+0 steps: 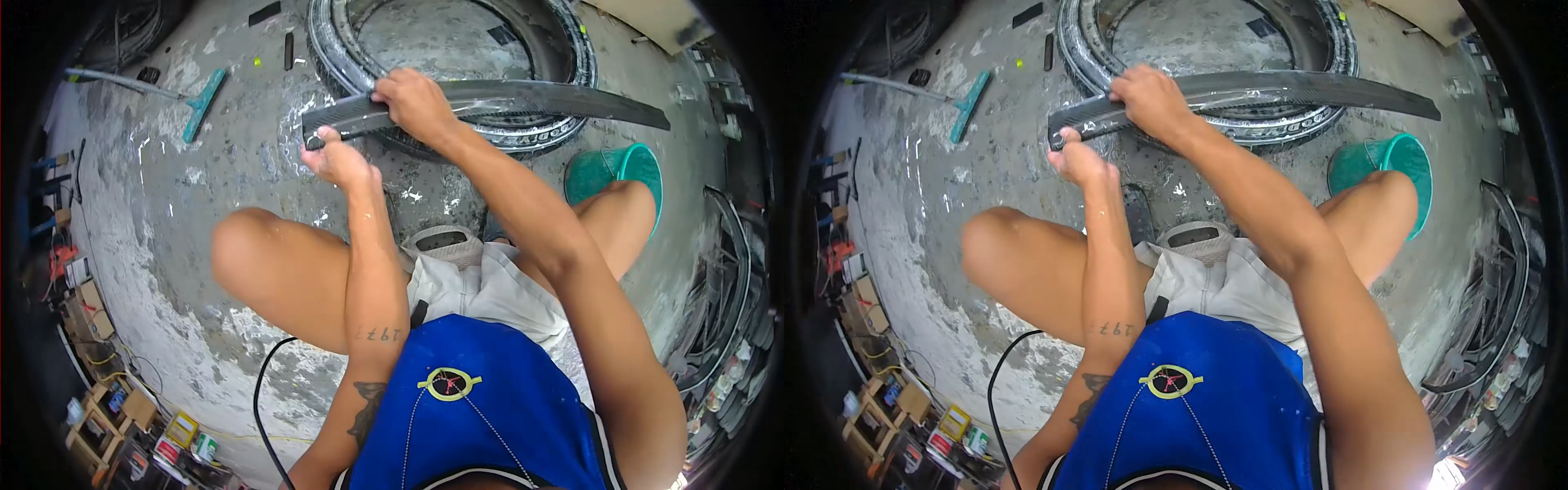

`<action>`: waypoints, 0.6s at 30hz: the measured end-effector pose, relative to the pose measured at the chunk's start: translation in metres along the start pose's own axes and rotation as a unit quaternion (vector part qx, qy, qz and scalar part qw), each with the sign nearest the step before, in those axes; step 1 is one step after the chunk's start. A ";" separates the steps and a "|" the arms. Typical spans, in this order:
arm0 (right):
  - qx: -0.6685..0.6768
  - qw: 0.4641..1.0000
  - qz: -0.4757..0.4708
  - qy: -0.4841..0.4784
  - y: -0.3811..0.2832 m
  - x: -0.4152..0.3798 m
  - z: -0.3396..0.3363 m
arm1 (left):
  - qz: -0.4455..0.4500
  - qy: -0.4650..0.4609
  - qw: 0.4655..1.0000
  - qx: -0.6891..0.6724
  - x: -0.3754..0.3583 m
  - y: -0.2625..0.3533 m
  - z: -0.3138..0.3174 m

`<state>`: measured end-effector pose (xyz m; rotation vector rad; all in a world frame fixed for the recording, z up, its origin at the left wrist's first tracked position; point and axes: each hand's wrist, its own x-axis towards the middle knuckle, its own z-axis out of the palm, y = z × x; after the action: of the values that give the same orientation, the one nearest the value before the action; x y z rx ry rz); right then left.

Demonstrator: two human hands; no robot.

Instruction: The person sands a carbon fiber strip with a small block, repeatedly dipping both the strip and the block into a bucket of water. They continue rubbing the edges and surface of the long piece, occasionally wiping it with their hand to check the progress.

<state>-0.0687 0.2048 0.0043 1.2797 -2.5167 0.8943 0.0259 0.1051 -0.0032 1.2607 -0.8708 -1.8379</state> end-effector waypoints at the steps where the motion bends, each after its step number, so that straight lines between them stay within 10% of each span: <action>1: 0.014 1.000 -0.002 -0.024 0.008 -0.004 -0.015 | 0.001 -0.005 1.000 -0.003 0.002 -0.002 -0.001; 6: -0.188 0.970 0.151 -0.039 0.123 -0.077 -0.124 | -0.001 -0.013 0.999 0.039 -0.002 0.001 -0.006; 12: -0.023 0.998 -0.006 0.052 0.002 -0.017 -0.014 | 0.007 0.001 0.999 0.051 0.008 -0.009 -0.008; 18: -0.128 0.981 0.136 -0.048 0.065 -0.069 -0.103 | 0.004 -0.022 0.999 0.045 0.008 -0.007 -0.011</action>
<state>-0.0880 0.3412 0.0310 0.9371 -2.8179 0.5397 0.0331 0.1000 -0.0160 1.2741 -0.9896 -1.8441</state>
